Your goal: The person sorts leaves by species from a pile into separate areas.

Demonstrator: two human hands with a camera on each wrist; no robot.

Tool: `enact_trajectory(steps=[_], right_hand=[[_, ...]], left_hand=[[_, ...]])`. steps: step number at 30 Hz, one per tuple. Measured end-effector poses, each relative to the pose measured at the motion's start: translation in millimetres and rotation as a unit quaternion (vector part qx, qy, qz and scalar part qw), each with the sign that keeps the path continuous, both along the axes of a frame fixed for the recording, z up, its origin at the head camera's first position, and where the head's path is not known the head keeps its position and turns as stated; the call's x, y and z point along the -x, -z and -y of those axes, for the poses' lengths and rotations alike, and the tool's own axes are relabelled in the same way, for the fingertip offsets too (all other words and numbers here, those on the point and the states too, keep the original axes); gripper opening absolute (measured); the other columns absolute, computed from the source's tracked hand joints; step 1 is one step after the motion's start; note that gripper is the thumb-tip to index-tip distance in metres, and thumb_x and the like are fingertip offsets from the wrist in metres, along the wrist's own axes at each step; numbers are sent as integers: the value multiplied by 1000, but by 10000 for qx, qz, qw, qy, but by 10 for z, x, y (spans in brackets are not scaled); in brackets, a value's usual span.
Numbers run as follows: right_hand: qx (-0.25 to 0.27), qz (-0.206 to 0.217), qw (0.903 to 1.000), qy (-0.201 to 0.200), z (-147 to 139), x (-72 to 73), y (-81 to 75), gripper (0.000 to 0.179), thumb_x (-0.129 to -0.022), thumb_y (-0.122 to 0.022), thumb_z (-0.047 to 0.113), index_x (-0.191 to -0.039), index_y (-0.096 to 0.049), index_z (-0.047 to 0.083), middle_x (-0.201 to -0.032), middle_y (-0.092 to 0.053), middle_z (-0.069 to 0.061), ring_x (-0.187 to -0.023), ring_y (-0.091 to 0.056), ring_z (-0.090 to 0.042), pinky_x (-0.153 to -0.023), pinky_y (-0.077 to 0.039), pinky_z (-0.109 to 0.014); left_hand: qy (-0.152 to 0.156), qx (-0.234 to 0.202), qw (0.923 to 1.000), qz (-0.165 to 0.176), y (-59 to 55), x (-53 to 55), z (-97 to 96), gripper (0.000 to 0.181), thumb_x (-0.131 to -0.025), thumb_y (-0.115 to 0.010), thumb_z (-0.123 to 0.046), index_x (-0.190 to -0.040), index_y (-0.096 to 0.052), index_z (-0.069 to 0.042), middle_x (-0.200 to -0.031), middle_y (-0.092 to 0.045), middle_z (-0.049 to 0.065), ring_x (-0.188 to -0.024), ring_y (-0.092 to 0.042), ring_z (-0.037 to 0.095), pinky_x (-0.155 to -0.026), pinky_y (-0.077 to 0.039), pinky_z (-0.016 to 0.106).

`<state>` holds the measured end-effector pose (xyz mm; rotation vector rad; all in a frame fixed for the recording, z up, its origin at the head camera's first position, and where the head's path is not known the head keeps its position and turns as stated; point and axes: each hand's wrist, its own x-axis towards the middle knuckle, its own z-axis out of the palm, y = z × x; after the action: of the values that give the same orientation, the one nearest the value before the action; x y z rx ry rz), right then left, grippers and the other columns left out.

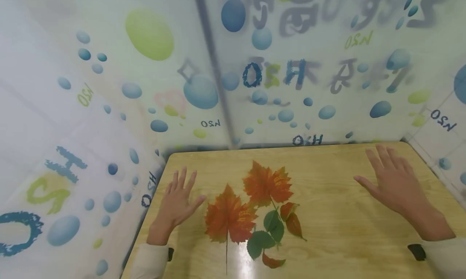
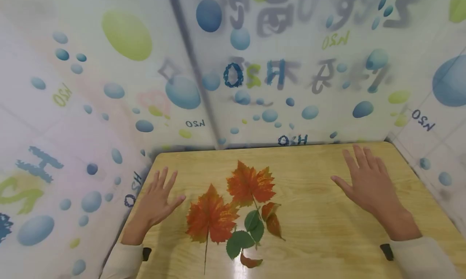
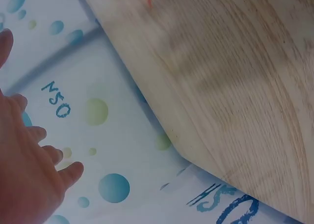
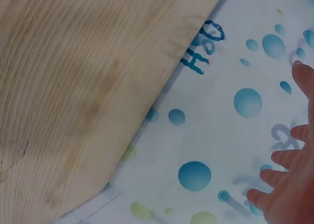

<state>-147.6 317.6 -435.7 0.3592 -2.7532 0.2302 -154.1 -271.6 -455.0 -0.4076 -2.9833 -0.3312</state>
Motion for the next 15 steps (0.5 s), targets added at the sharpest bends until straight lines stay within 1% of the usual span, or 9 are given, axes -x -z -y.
enact_trajectory(steps=[3, 6, 10, 12, 15], right_hand=[[91, 12, 9997, -205, 70, 40, 44, 85, -92, -66, 44, -152, -30, -5, -153, -26, -34, -139, -25, -54, -105, -24, -70], [199, 6, 9990, -409, 159, 77, 93, 87, -89, -70, 42, -151, -32, -4, -154, -28, -33, -138, -29, -54, -103, -28, -71], [327, 104, 9969, -712, 310, 123, 140, 89, -85, -75, 40, -151, -33, -3, -151, -32, -33, -134, -35, -54, -95, -34, -74], [409, 296, 9950, -859, 400, 149, 154, 89, -86, -75, 39, -152, -32, -2, -152, -31, -33, -134, -35, -54, -94, -35, -74], [513, 709, 9911, -1004, 542, 187, 171, 87, -89, -73, 40, -153, -31, 0, -154, -28, -31, -136, -33, -53, -95, -34, -74]], left_hand=[[48, -26, 9999, 87, 22, -19, -57, 81, -95, -56, -54, -159, -23, -17, -166, -6, 17, -151, -2, 45, -114, -19, 67], [100, -21, 9998, 139, 43, -44, -129, 82, -95, -57, -54, -159, -23, -17, -166, -9, 18, -151, -4, 45, -114, -20, 67], [189, 47, 9996, 224, 98, -80, -231, 85, -93, -59, -55, -159, -23, -17, -165, -11, 17, -151, -6, 44, -115, -21, 66], [276, 40, 9992, 284, 135, -100, -281, 86, -91, -62, -54, -159, -23, -17, -165, -11, 17, -151, -6, 44, -115, -22, 65], [448, 27, 9983, 384, 182, -136, -353, 87, -91, -64, -53, -159, -24, -16, -165, -11, 17, -151, -7, 44, -114, -23, 65]])
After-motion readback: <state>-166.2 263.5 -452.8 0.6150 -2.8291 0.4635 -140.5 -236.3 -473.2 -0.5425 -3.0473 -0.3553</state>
